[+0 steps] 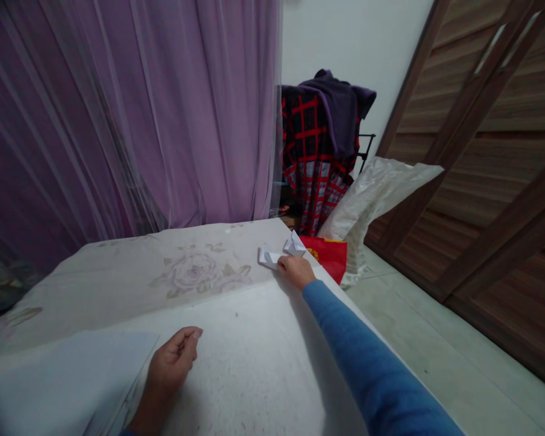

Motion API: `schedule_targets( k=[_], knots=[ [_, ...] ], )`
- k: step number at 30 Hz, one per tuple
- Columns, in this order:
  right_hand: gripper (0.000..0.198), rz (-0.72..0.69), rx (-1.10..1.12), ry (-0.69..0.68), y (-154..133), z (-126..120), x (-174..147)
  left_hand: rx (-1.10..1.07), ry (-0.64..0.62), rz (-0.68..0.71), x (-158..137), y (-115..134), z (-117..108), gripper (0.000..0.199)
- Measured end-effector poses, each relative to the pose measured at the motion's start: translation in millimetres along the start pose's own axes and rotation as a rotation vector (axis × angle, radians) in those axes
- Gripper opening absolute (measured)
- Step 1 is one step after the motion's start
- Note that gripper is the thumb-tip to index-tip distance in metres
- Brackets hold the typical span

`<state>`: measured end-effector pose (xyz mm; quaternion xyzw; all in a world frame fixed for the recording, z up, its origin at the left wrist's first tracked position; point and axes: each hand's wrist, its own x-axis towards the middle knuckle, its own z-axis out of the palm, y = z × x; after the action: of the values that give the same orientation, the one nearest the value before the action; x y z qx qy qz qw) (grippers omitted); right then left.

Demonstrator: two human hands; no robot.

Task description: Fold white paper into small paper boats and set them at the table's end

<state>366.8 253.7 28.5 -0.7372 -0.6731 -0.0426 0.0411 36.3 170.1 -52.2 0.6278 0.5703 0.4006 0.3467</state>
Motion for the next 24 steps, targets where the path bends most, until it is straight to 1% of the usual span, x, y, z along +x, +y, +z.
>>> schedule_targets(
  k=[4, 9, 12, 19, 24],
  knots=[
    [0.034, 0.128, -0.031, 0.062, 4, 7, 7, 0.017, 0.007, 0.015, 0, 4, -1, 0.044],
    [0.034, 0.201, -0.048, 0.077, 8, 9, 14, 0.029, 0.005, 0.016, -2, 6, -2, 0.045],
    [0.033, 0.206, -0.048, 0.069, 9, 8, 14, 0.032, -0.006, 0.024, -2, 6, -2, 0.044],
    [0.03, 0.15, -0.018, 0.037, 11, 7, 11, 0.037, -0.007, 0.024, -1, 6, -3, 0.045],
    [0.032, 0.185, 0.004, 0.053, 6, 9, 17, 0.026, 0.001, 0.029, -1, 3, -2, 0.044]
  ],
)
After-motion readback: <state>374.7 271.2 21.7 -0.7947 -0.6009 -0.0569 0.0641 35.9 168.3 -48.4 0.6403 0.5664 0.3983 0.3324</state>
